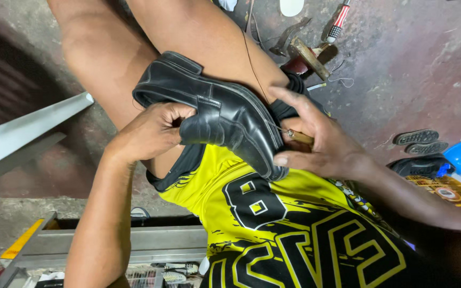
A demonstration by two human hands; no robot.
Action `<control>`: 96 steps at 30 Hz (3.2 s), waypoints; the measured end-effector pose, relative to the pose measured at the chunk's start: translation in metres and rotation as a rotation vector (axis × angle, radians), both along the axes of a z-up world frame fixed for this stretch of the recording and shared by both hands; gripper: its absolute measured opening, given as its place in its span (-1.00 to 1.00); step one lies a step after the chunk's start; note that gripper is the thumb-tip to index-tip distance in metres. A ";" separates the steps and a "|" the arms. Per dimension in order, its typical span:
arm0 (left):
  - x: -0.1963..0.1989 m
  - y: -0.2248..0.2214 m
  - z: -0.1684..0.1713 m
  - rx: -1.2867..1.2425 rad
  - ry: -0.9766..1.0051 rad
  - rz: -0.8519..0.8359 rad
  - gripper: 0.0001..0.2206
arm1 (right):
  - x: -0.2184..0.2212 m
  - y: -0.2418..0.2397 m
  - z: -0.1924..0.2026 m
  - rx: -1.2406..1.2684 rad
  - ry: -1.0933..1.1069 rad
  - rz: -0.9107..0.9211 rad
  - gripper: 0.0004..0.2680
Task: The person stitches the sole of a black leather shoe by hand. The person uses a needle-like tool to pull thread through the edge of the sole, repeatedly looping and tightening it along the perimeter.
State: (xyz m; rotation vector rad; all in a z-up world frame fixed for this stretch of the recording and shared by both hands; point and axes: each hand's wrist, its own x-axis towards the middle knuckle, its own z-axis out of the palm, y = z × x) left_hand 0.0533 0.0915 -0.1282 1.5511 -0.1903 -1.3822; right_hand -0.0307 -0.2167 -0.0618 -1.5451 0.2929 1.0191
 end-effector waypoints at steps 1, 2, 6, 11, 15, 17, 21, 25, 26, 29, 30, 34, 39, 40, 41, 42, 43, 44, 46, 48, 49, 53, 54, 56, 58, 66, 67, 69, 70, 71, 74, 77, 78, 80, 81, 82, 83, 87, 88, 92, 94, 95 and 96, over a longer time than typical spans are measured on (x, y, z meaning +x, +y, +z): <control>-0.001 0.002 -0.002 0.043 -0.059 -0.036 -0.89 | 0.005 -0.005 0.006 -0.105 -0.012 0.106 -0.15; -0.003 0.004 -0.001 0.085 -0.118 -0.071 -0.93 | 0.009 -0.010 0.010 -0.210 -0.023 0.213 -0.11; -0.012 0.002 -0.001 0.042 -0.092 0.046 -0.90 | 0.026 -0.032 0.019 -0.494 0.259 0.753 -0.07; -0.021 0.001 -0.004 0.037 -0.075 0.155 -0.96 | 0.023 -0.041 0.009 -0.426 -0.111 0.656 -0.18; -0.029 0.003 -0.015 -0.140 -0.291 0.309 -0.90 | 0.011 -0.017 -0.015 -0.168 -0.293 0.290 -0.20; -0.040 0.008 -0.020 -0.041 -0.360 0.367 -0.72 | 0.007 -0.010 -0.026 -0.162 -0.183 0.282 -0.21; -0.061 0.006 -0.027 -0.088 -0.202 0.586 -0.57 | 0.000 -0.035 -0.037 -0.049 -0.176 0.352 -0.64; -0.043 0.004 -0.011 -0.169 -0.168 0.382 -0.84 | 0.000 -0.053 -0.039 0.064 -0.173 0.186 -0.86; -0.034 0.002 -0.007 -0.189 -0.234 0.300 -0.73 | 0.001 -0.053 -0.036 0.117 -0.249 0.077 -0.87; -0.018 -0.002 0.007 -0.062 -0.231 0.108 -0.62 | 0.000 -0.040 -0.023 0.274 -0.354 -0.265 -0.90; -0.015 -0.003 0.010 0.009 -0.192 0.051 -0.64 | 0.001 -0.035 -0.025 0.348 -0.309 -0.359 -0.90; -0.004 -0.010 0.007 -0.082 -0.323 -0.053 -0.90 | -0.005 -0.009 -0.025 0.494 -0.303 -0.483 -0.91; -0.010 -0.014 0.000 0.067 -0.248 -0.025 -0.77 | 0.000 0.020 -0.015 0.150 -0.486 -0.141 -0.91; -0.011 -0.011 -0.002 0.020 -0.253 0.009 -0.78 | 0.001 0.024 -0.014 0.081 -0.433 -0.097 -0.88; -0.013 -0.009 -0.005 -0.027 -0.256 0.047 -0.79 | 0.003 0.026 -0.014 0.013 -0.379 -0.050 -0.85; -0.015 -0.005 -0.008 -0.075 -0.260 0.084 -0.81 | 0.006 0.029 -0.014 -0.029 -0.438 -0.024 -0.84; -0.015 -0.001 -0.012 -0.110 -0.202 0.119 -0.84 | 0.008 0.031 -0.014 -0.070 -0.494 0.004 -0.83; -0.016 0.004 -0.017 -0.146 -0.144 0.154 -0.86 | 0.010 0.034 -0.014 -0.110 -0.551 0.032 -0.83; -0.024 0.013 -0.023 -0.137 -0.108 0.205 -0.82 | 0.010 0.037 -0.015 -0.088 -0.551 0.017 -0.82; -0.027 0.012 -0.027 -0.061 -0.162 0.224 -0.66 | 0.012 0.037 -0.020 -0.073 -0.532 -0.013 -0.81; -0.025 0.014 -0.026 -0.086 -0.055 0.266 -0.75 | 0.010 0.036 -0.021 -0.068 -0.499 -0.036 -0.82; -0.001 0.020 0.002 -0.145 -0.002 0.294 -0.79 | 0.005 0.018 -0.028 0.275 -0.333 -0.196 -0.86; 0.003 0.022 0.012 -0.149 -0.078 0.268 -0.73 | 0.003 0.015 -0.029 0.326 -0.307 -0.219 -0.87; 0.008 0.016 0.024 0.063 -0.325 0.075 -0.66 | -0.005 0.014 -0.028 0.425 -0.266 -0.276 -0.88; 0.003 0.002 0.028 0.059 -0.223 0.088 -0.64 | -0.009 0.016 -0.024 0.487 -0.265 -0.303 -0.88; -0.065 -0.021 -0.003 -0.091 0.022 0.534 -0.57 | -0.008 0.019 -0.015 0.824 -0.057 -0.476 -0.83; -0.076 -0.016 -0.007 -0.155 0.033 0.621 -0.48 | -0.007 0.015 -0.014 0.731 -0.146 -0.455 -0.84; -0.096 -0.007 -0.014 -0.289 0.043 0.797 -0.31 | 0.001 0.008 -0.014 0.514 -0.392 -0.387 -0.86; -0.101 -0.007 -0.022 -0.341 0.023 0.854 -0.23 | 0.007 0.003 -0.014 0.358 -0.519 -0.316 -0.87; -0.108 -0.006 -0.028 -0.383 0.006 0.916 -0.15 | 0.013 -0.001 -0.014 0.199 -0.628 -0.249 -0.87; -0.116 -0.002 -0.037 -0.557 0.001 1.068 0.10 | 0.021 -0.019 0.006 -0.213 -0.777 0.054 -0.89; -0.117 -0.004 -0.043 -0.670 0.054 1.146 0.12 | 0.019 -0.012 0.017 -0.287 -0.839 0.262 -0.88; -0.118 -0.004 -0.044 -0.705 0.073 1.170 0.12 | 0.019 -0.007 0.020 -0.267 -0.856 0.316 -0.87; -0.122 -0.004 -0.047 -0.743 0.103 1.202 0.13 | 0.014 0.007 0.031 -0.124 -0.896 0.288 -0.86; -0.126 -0.004 -0.049 -0.761 0.119 1.220 0.14 | 0.012 0.014 0.037 -0.051 -0.912 0.277 -0.85; -0.130 -0.004 -0.051 -0.778 0.134 1.238 0.15 | 0.013 0.021 0.041 -0.012 -0.905 0.279 -0.83; -0.134 -0.003 -0.053 -0.794 0.151 1.255 0.15 | 0.015 0.027 0.046 0.024 -0.897 0.282 -0.81; -0.142 -0.005 -0.059 -0.828 0.203 1.290 0.18 | 0.022 0.045 0.053 0.138 -0.936 0.284 -0.77; -0.144 -0.006 -0.061 -0.832 0.211 1.298 0.18 | 0.024 0.047 0.054 0.114 -0.900 0.322 -0.76; -0.141 -0.007 -0.065 -0.876 0.179 1.205 0.10 | 0.026 0.050 0.056 0.049 -0.803 0.416 -0.73; -0.141 -0.009 -0.064 -0.866 0.179 1.204 0.09 | 0.027 0.050 0.056 0.045 -0.797 0.412 -0.73; -0.141 -0.010 -0.062 -0.859 0.182 1.207 0.09 | 0.027 0.050 0.056 0.049 -0.796 0.402 -0.73; -0.140 -0.011 -0.059 -0.849 0.179 1.213 0.10 | 0.027 0.050 0.055 0.053 -0.795 0.391 -0.73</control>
